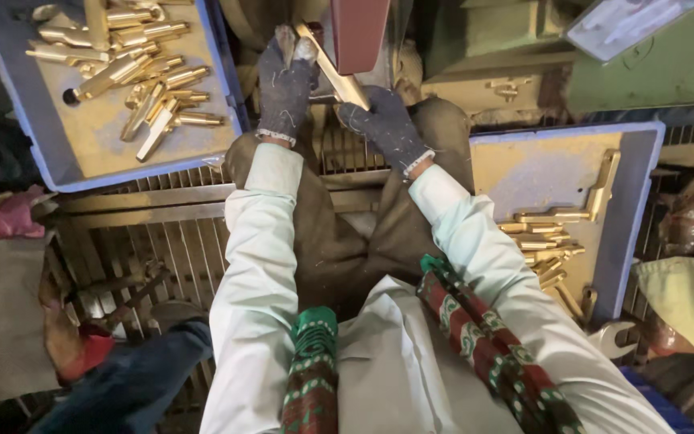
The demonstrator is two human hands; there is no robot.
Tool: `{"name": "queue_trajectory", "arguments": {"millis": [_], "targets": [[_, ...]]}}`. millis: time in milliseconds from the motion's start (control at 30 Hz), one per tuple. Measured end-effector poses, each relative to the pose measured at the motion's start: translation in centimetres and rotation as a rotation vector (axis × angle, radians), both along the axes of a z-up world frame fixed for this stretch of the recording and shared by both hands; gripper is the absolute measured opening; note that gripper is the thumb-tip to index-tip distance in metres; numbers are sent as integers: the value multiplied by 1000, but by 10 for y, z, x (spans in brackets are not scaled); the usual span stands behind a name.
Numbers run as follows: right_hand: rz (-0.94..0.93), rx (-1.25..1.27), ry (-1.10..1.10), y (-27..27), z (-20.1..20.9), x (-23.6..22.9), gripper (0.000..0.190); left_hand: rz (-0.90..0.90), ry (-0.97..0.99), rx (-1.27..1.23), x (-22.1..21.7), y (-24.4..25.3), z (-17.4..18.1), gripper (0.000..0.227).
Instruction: The person sits on the floor and repeatedly picks up brass-colored metal parts from a blue bin, rubs them against a rotating grinding wheel, and places them into a second bin. The process is repeated continuously for each individual part.
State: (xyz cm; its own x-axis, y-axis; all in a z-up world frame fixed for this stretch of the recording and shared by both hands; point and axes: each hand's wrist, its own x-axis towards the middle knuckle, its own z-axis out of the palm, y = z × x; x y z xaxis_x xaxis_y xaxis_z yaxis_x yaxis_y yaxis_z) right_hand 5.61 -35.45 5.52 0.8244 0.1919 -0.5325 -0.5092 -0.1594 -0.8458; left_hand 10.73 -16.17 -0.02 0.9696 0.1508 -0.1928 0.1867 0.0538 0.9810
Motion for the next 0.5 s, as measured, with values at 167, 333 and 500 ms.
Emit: {"name": "queue_trajectory", "arguments": {"millis": [167, 333, 500], "targets": [[-28, 81, -44, 9, -6, 12, 35, 59, 90, -1, 15, -3, -21, 38], [41, -37, -154, 5, -13, 12, 37, 47, 47, -49, 4, -3, -31, 35], [155, -198, -223, -4, -15, 10, 44, 87, -431, 294, -7, -3, -26, 48]]}}
